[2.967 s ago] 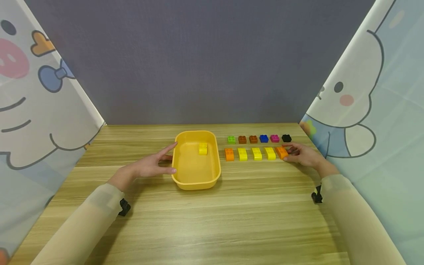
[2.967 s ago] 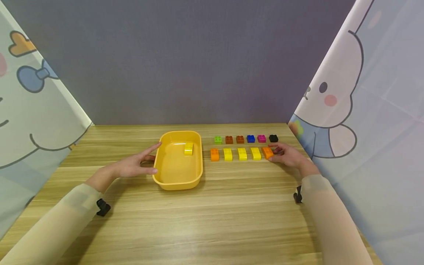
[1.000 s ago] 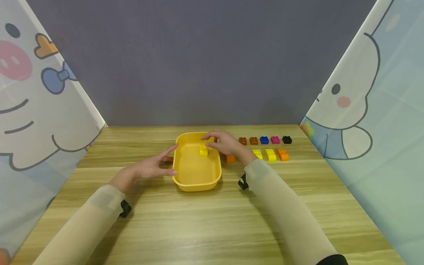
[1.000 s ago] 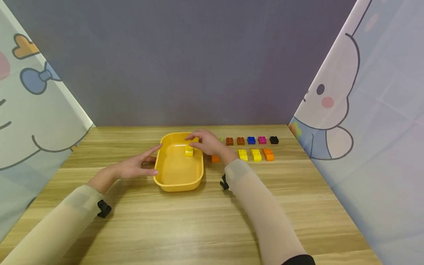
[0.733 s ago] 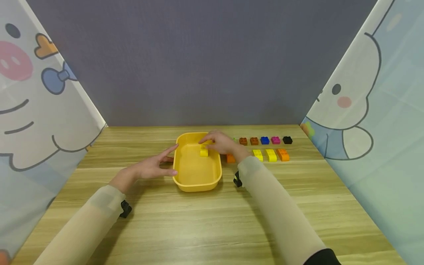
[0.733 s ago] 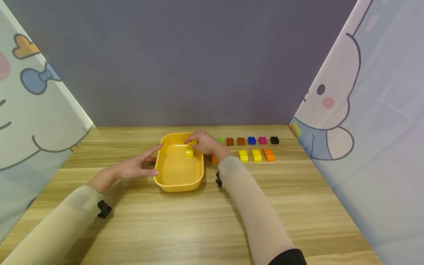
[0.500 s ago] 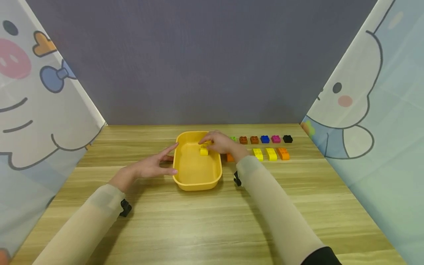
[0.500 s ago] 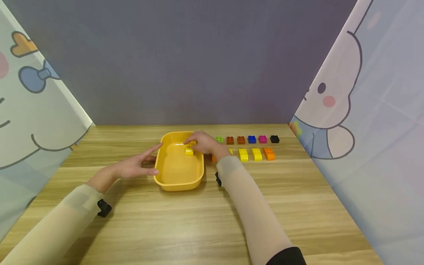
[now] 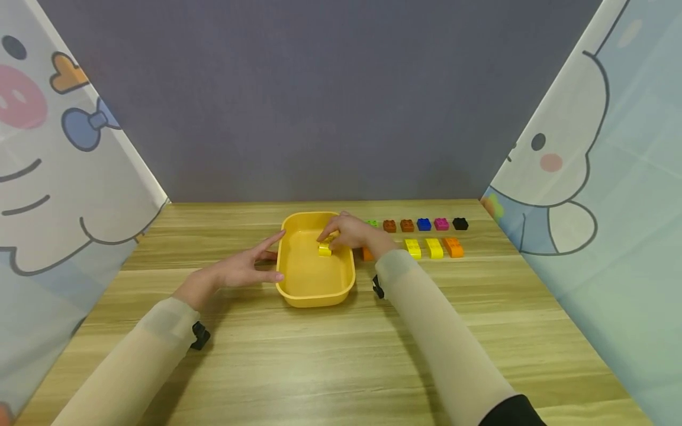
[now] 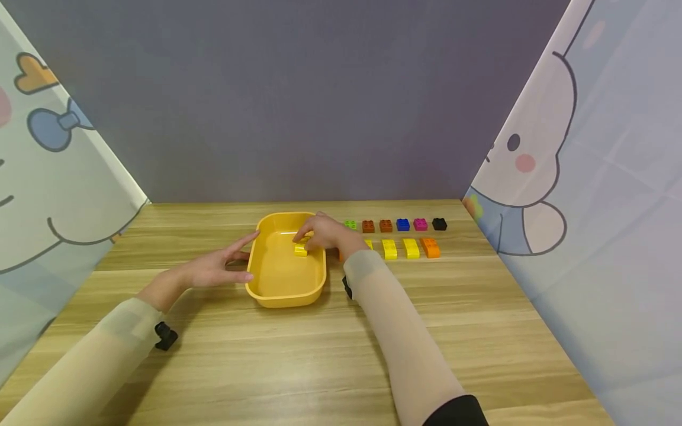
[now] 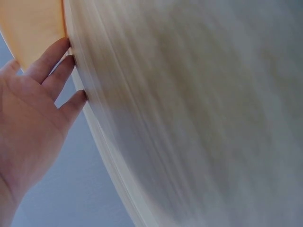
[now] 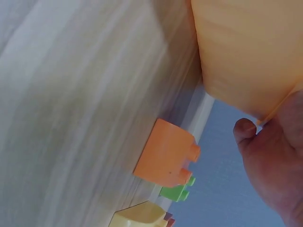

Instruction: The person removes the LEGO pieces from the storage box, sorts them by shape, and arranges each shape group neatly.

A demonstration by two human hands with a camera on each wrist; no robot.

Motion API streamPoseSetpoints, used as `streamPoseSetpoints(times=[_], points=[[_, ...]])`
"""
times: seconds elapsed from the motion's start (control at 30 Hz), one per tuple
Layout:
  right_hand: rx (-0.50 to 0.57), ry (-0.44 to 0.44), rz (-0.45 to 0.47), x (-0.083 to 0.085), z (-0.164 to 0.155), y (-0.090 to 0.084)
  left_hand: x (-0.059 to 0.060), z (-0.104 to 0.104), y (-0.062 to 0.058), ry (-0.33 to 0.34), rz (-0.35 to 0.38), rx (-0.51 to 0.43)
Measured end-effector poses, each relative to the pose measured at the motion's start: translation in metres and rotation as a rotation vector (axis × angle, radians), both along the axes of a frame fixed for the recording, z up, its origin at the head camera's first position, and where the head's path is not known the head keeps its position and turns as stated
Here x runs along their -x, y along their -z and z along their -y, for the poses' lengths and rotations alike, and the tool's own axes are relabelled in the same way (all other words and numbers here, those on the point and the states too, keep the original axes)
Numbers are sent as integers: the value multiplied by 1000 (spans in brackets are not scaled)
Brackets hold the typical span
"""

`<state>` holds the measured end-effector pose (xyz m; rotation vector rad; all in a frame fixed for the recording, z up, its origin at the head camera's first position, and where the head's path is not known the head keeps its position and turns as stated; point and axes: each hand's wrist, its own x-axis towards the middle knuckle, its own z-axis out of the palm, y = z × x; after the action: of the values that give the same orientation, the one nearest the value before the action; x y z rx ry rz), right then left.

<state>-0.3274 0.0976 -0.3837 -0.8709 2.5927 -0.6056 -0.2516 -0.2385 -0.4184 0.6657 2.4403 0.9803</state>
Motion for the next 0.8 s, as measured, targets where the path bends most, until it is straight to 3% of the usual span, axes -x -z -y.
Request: streamPoseSetpoints(times=[0.27, 0.5, 0.8], points=[[-59, -25, 20, 0, 3, -3, 1, 0, 0, -4, 0, 11], [-103, 31, 37, -3, 6, -4, 0, 0, -1, -8, -5, 18], [-155, 5, -5, -1, 8, -1, 0, 0, 0, -4, 0, 5]])
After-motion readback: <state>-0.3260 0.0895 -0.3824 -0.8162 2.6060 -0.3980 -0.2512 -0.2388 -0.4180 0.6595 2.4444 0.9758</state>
